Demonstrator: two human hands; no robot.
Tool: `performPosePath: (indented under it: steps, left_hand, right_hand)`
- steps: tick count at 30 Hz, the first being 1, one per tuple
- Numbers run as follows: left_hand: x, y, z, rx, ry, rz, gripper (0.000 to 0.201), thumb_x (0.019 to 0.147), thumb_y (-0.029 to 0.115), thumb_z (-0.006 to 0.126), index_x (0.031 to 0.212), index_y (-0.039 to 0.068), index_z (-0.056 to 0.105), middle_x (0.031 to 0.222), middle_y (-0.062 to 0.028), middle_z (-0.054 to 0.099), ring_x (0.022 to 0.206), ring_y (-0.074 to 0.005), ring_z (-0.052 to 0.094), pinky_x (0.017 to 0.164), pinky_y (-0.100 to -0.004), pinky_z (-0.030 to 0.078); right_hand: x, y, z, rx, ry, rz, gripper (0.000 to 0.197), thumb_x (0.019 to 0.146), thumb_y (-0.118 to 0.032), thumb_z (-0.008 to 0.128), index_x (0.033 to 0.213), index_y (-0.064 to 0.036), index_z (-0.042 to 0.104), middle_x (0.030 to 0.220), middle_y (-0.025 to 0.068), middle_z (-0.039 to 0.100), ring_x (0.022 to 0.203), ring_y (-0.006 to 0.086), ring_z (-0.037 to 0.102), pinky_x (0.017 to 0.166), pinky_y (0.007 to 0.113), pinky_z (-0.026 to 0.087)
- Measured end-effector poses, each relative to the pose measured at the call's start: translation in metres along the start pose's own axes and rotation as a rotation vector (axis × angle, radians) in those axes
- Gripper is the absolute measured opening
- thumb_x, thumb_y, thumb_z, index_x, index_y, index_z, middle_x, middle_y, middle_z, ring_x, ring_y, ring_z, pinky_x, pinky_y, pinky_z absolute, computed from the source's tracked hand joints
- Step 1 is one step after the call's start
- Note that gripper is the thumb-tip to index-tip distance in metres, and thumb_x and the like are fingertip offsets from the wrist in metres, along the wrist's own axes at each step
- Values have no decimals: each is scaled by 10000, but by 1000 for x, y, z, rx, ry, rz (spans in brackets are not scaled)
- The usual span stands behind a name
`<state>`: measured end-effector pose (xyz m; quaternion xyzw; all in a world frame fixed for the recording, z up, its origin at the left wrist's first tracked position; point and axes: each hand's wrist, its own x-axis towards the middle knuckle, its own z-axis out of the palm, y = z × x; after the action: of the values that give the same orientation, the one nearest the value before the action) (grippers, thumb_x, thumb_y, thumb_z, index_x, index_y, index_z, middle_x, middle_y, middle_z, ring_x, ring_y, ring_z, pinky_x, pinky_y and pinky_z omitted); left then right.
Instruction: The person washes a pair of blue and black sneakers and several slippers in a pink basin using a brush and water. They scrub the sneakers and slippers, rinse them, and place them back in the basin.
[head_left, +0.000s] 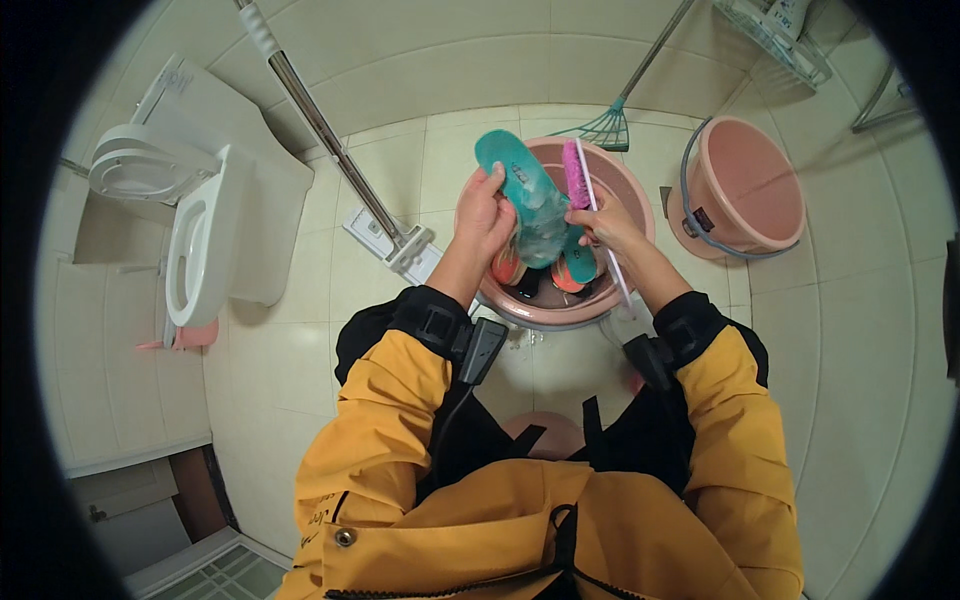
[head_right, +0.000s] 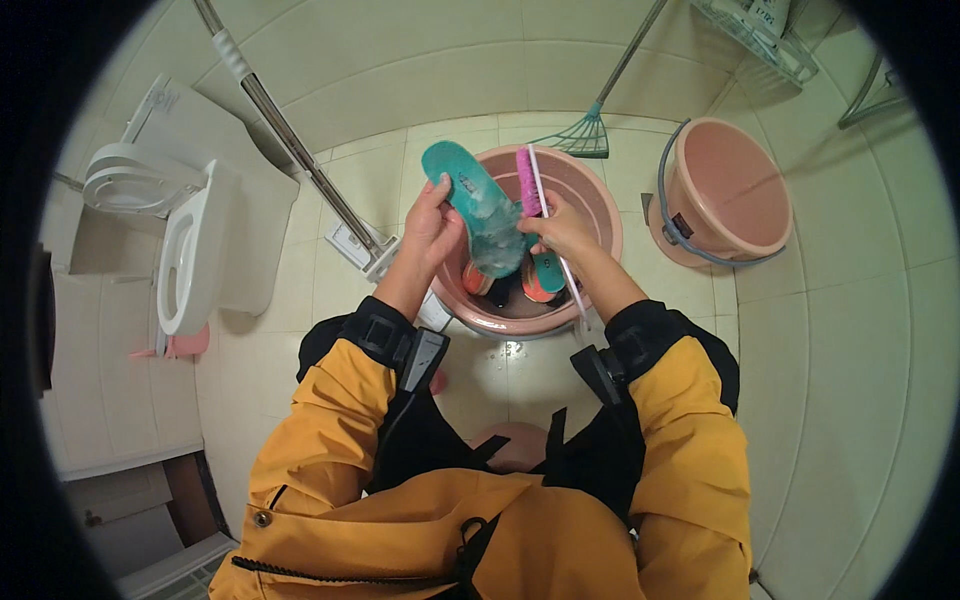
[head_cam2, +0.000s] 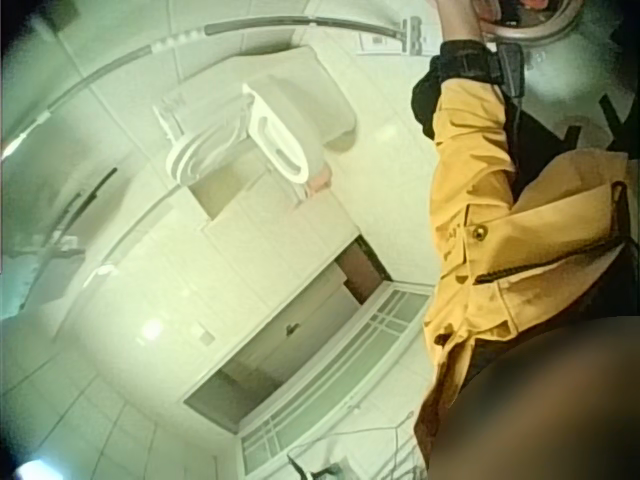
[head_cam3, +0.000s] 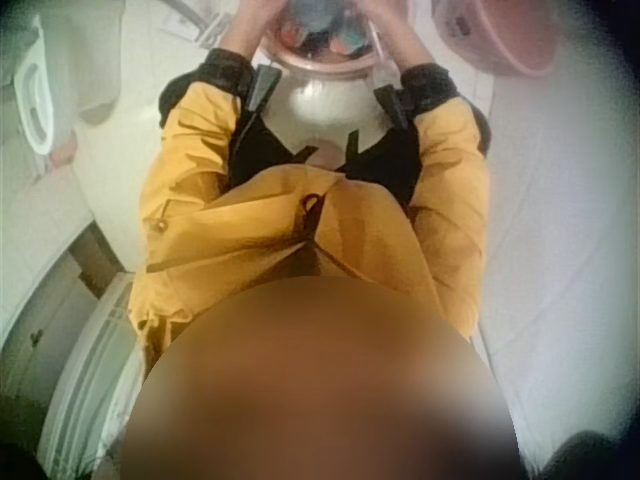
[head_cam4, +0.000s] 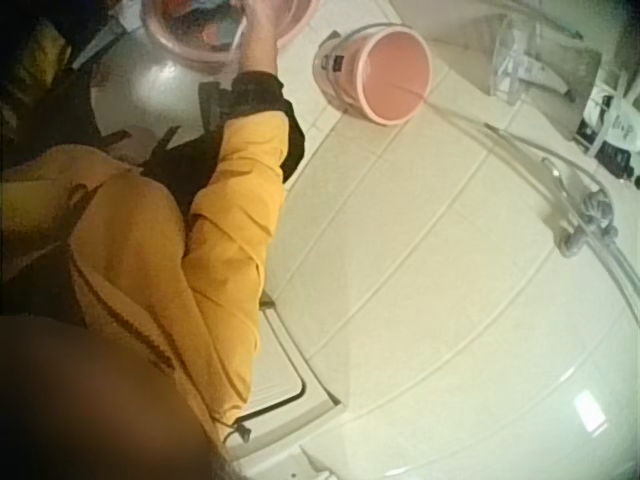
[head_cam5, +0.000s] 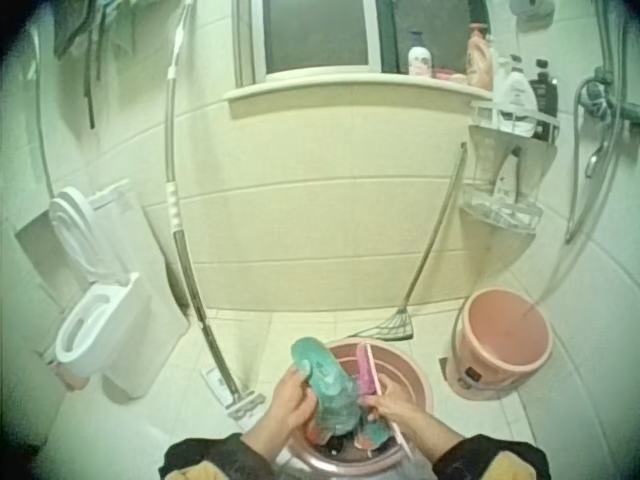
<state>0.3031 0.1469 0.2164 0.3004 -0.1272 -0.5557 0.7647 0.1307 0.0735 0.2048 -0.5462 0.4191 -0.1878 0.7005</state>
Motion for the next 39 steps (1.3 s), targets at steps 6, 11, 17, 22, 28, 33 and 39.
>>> performPosePath:
  steps: [6, 11, 17, 22, 28, 33, 39]
  left_hand:
    - [-7, 11, 7, -65, 48, -29, 293, 864, 151, 472, 1101, -17, 441, 1063, -131, 531, 1027, -238, 499, 935, -362, 382]
    - [-6, 43, -10, 267, -56, -308, 410, 804, 103, 505, 1168, -49, 393, 1183, -195, 447, 1117, -269, 437, 981, -372, 331]
    - [-17, 45, -10, 266, -498, -735, 658, 742, 131, 562, 1295, -33, 245, 1204, -183, 425, 1070, -267, 481, 904, -370, 415]
    - [-32, 26, 10, 375, -648, -782, 726, 741, 58, 583, 1342, 59, 174, 1192, -182, 441, 1079, -276, 483, 870, -391, 442]
    - [-31, 12, 13, 449, -408, -647, 600, 694, -127, 430, 1257, 39, 304, 1083, -165, 508, 970, -262, 545, 839, -358, 474]
    - [-19, 1, -9, 330, -307, -479, 590, 614, -129, 406, 1185, 15, 371, 1018, -144, 533, 887, -256, 567, 782, -358, 481]
    - [-14, -11, -27, 366, -247, -419, 580, 577, -113, 457, 1142, 15, 424, 992, -100, 548, 894, -222, 563, 817, -329, 464]
  right_hand:
    - [12, 2, -2, 114, -74, -38, 416, 683, -24, 614, 1065, -42, 453, 677, 9, 504, 422, 73, 432, 358, 222, 379]
    - [22, -14, -19, -273, 98, -376, 534, 650, -37, 594, 1149, -24, 406, 827, 46, 535, 649, 114, 516, 575, 232, 439]
    - [11, -39, -16, -643, 58, -641, 603, 621, -114, 562, 1198, -54, 399, 1074, 184, 525, 1003, 305, 513, 857, 339, 393]
    - [-8, -44, 11, -682, 26, -584, 586, 633, -93, 561, 1195, -67, 396, 1039, 193, 540, 960, 323, 526, 818, 357, 414]
    - [5, -38, 10, -762, 251, -988, 620, 720, -177, 616, 1260, -72, 330, 956, 221, 561, 881, 358, 548, 761, 385, 429]
    - [-5, -26, 28, -931, 184, -448, 531, 863, -332, 417, 1293, -53, 278, 880, 258, 571, 818, 390, 560, 732, 444, 431]
    - [-31, -18, 55, -930, -42, -268, 521, 882, -331, 337, 1300, -36, 235, 757, 273, 569, 721, 411, 569, 657, 491, 435]
